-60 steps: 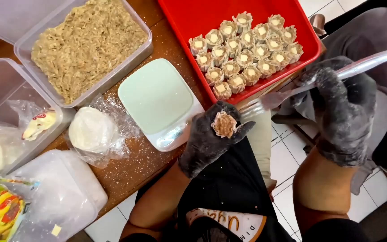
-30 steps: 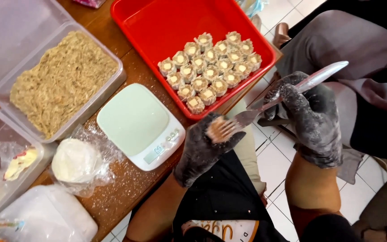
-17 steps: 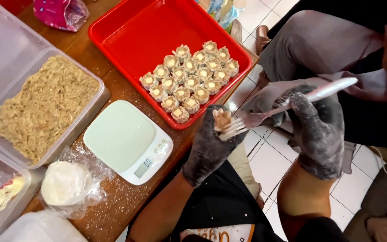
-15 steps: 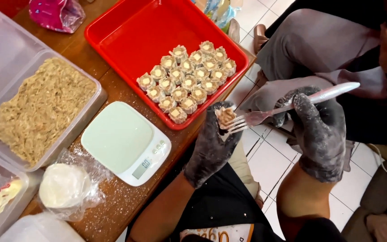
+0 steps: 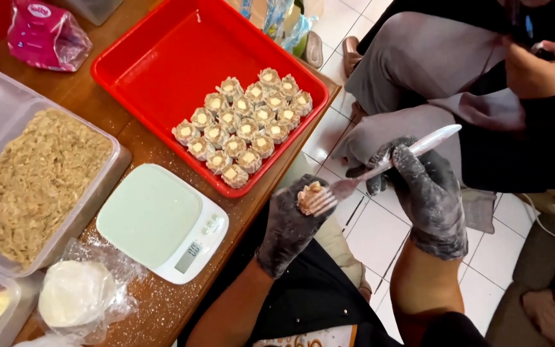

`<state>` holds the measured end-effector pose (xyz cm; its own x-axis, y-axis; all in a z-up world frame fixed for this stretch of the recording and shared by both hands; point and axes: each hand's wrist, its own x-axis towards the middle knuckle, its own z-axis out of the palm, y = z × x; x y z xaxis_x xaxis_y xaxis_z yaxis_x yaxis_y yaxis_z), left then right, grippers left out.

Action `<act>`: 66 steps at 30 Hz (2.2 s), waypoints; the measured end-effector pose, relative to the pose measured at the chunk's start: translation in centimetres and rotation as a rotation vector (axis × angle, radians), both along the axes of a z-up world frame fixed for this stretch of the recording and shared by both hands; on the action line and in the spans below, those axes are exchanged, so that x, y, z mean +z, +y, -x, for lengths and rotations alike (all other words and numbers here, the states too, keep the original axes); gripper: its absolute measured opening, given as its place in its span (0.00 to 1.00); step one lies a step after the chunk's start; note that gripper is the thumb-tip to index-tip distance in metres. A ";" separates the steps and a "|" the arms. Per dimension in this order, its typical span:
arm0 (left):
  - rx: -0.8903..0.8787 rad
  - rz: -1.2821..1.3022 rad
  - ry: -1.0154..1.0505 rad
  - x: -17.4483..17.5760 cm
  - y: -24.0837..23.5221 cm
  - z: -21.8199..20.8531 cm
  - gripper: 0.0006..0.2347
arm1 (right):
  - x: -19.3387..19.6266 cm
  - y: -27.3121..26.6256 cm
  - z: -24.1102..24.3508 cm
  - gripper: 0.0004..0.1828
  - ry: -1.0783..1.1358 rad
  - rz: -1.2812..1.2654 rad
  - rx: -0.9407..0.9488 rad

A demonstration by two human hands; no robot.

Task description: The person assembles wontons by placing filling onto wrappers, adding cheese, and folding them into cups. They use a fork to press the edges and a digital scale to measure filling portions. Completed wontons are placed in a red tray.

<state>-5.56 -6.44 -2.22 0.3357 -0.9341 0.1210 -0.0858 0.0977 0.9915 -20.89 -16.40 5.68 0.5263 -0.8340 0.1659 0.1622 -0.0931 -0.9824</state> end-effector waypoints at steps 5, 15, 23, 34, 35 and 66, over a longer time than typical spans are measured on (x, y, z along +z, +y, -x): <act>0.194 0.133 -0.159 1.6 -0.7 -0.3 0.12 | 1.0 -1.0 -1.5 0.07 -0.037 0.406 -0.225; -0.067 0.245 -0.252 -0.5 -0.9 0.4 0.13 | 4.0 -0.5 -3.9 0.09 -0.129 0.221 -0.071; 0.065 -0.021 -0.032 2.5 -1.0 0.6 0.12 | -1.0 -2.3 0.1 0.09 0.054 0.359 0.040; -0.050 -0.010 0.120 1.1 -1.7 1.4 0.09 | 1.0 -1.3 0.1 0.16 -0.074 0.051 -0.030; -0.021 0.010 0.045 1.0 -1.7 1.6 0.10 | 1.2 -1.2 0.1 0.16 -0.042 0.022 -0.048; -0.006 0.095 0.151 0.6 0.2 0.1 0.18 | 0.7 0.1 -1.1 0.15 -0.011 -0.014 0.055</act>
<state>-5.65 -6.22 -1.57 0.3515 -0.9229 0.1573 0.0647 0.1915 0.9794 -19.79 -16.29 6.39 0.5694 -0.8063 0.1603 0.1772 -0.0701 -0.9817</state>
